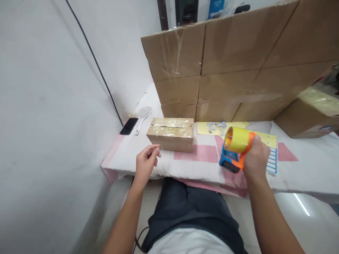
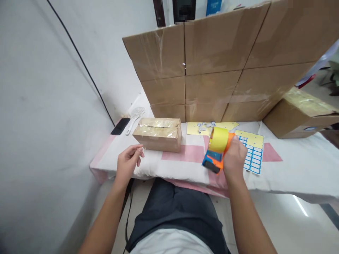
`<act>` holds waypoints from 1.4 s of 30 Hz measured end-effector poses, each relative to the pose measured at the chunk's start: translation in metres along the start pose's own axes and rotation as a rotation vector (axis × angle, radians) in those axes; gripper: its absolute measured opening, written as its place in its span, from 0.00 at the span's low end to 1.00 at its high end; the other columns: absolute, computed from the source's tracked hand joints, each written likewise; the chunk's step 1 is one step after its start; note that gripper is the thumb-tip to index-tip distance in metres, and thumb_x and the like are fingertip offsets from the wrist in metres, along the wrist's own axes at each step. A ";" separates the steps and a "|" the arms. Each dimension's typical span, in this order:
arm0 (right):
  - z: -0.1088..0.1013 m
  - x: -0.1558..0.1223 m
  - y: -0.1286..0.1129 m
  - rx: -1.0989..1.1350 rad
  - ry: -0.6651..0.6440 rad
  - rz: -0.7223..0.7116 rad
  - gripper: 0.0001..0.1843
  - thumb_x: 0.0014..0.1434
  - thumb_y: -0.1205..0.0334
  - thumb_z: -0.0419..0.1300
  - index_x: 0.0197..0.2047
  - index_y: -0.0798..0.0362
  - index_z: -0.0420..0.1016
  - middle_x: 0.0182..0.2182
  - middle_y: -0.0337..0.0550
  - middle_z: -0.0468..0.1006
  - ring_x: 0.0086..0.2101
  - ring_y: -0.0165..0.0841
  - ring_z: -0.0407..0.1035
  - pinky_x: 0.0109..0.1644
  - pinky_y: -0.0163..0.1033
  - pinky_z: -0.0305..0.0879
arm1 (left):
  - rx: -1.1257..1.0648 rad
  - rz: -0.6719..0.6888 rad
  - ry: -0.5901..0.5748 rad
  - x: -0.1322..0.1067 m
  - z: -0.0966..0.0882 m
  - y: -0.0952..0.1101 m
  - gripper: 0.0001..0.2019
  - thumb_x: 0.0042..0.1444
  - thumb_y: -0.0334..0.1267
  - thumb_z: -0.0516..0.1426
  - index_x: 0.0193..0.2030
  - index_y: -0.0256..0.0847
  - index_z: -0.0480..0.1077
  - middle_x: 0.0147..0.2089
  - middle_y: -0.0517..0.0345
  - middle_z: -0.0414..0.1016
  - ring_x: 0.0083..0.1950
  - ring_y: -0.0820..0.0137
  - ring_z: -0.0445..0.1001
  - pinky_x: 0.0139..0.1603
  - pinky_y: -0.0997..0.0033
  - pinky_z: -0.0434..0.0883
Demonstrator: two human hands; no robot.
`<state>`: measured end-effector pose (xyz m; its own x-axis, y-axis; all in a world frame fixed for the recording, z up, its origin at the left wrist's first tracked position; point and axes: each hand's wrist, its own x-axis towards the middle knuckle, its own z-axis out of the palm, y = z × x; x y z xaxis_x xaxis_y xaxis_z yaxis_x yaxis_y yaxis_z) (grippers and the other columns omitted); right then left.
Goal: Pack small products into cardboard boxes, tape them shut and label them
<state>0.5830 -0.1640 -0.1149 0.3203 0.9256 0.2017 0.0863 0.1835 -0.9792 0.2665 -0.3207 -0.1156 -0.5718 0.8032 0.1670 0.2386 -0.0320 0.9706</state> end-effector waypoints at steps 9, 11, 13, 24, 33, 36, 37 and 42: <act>0.055 0.052 0.071 -0.088 -0.192 0.021 0.34 0.59 0.27 0.52 0.26 0.52 0.67 0.22 0.37 0.68 0.25 0.31 0.61 0.29 0.39 0.57 | 0.012 0.018 0.045 0.066 0.000 0.029 0.24 0.60 0.46 0.61 0.59 0.40 0.64 0.30 0.60 0.79 0.19 0.76 0.66 0.24 0.75 0.64; 0.053 0.054 0.082 -0.123 -0.185 0.004 0.34 0.62 0.28 0.50 0.28 0.53 0.69 0.23 0.37 0.70 0.26 0.31 0.62 0.31 0.39 0.57 | 0.122 0.009 -0.007 0.087 0.001 0.037 0.15 0.60 0.46 0.59 0.49 0.40 0.67 0.33 0.57 0.82 0.22 0.75 0.70 0.29 0.73 0.67; 0.050 0.056 0.088 -0.166 -0.178 -0.012 0.35 0.63 0.28 0.49 0.28 0.53 0.69 0.23 0.38 0.70 0.26 0.32 0.62 0.31 0.39 0.57 | 0.271 -0.018 -0.097 0.107 0.005 0.048 0.10 0.59 0.45 0.59 0.39 0.41 0.68 0.34 0.54 0.83 0.26 0.72 0.73 0.32 0.71 0.69; 0.049 0.054 0.084 -0.254 -0.181 -0.071 0.34 0.66 0.30 0.45 0.27 0.52 0.66 0.24 0.39 0.69 0.28 0.33 0.62 0.32 0.41 0.56 | 0.589 0.145 -0.035 0.122 0.009 0.085 0.12 0.53 0.49 0.63 0.34 0.42 0.79 0.46 0.53 0.78 0.38 0.66 0.73 0.40 0.67 0.68; 0.047 0.052 0.081 -0.305 -0.191 -0.091 0.33 0.67 0.32 0.44 0.27 0.52 0.65 0.25 0.39 0.68 0.28 0.33 0.62 0.32 0.40 0.55 | 0.443 -0.059 -0.201 0.131 0.022 0.068 0.12 0.53 0.48 0.62 0.32 0.41 0.75 0.33 0.55 0.81 0.34 0.67 0.75 0.34 0.70 0.65; 0.047 0.052 0.082 -0.290 -0.198 -0.095 0.33 0.68 0.33 0.44 0.27 0.52 0.65 0.24 0.38 0.68 0.28 0.33 0.61 0.33 0.41 0.55 | 0.677 -0.041 -0.172 0.132 0.029 0.062 0.09 0.53 0.45 0.62 0.31 0.42 0.76 0.35 0.53 0.82 0.39 0.61 0.79 0.38 0.67 0.67; 0.047 0.052 0.083 -0.285 -0.199 -0.095 0.32 0.68 0.33 0.44 0.27 0.51 0.65 0.24 0.38 0.67 0.28 0.33 0.60 0.33 0.41 0.55 | 0.797 -0.031 -0.154 0.132 0.032 0.063 0.08 0.54 0.44 0.62 0.31 0.43 0.76 0.36 0.51 0.83 0.42 0.58 0.79 0.41 0.65 0.68; 0.046 0.053 0.085 -0.261 -0.211 -0.075 0.32 0.68 0.33 0.44 0.27 0.51 0.64 0.25 0.39 0.68 0.29 0.34 0.62 0.33 0.41 0.55 | 1.237 -0.066 -0.078 0.129 0.042 0.071 0.18 0.56 0.48 0.63 0.50 0.41 0.73 0.48 0.40 0.81 0.53 0.45 0.77 0.48 0.53 0.70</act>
<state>0.5640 -0.0843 -0.1887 0.1039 0.9657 0.2378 0.3496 0.1883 -0.9178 0.2426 -0.1945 -0.0326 -0.5728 0.8164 0.0726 0.8152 0.5583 0.1538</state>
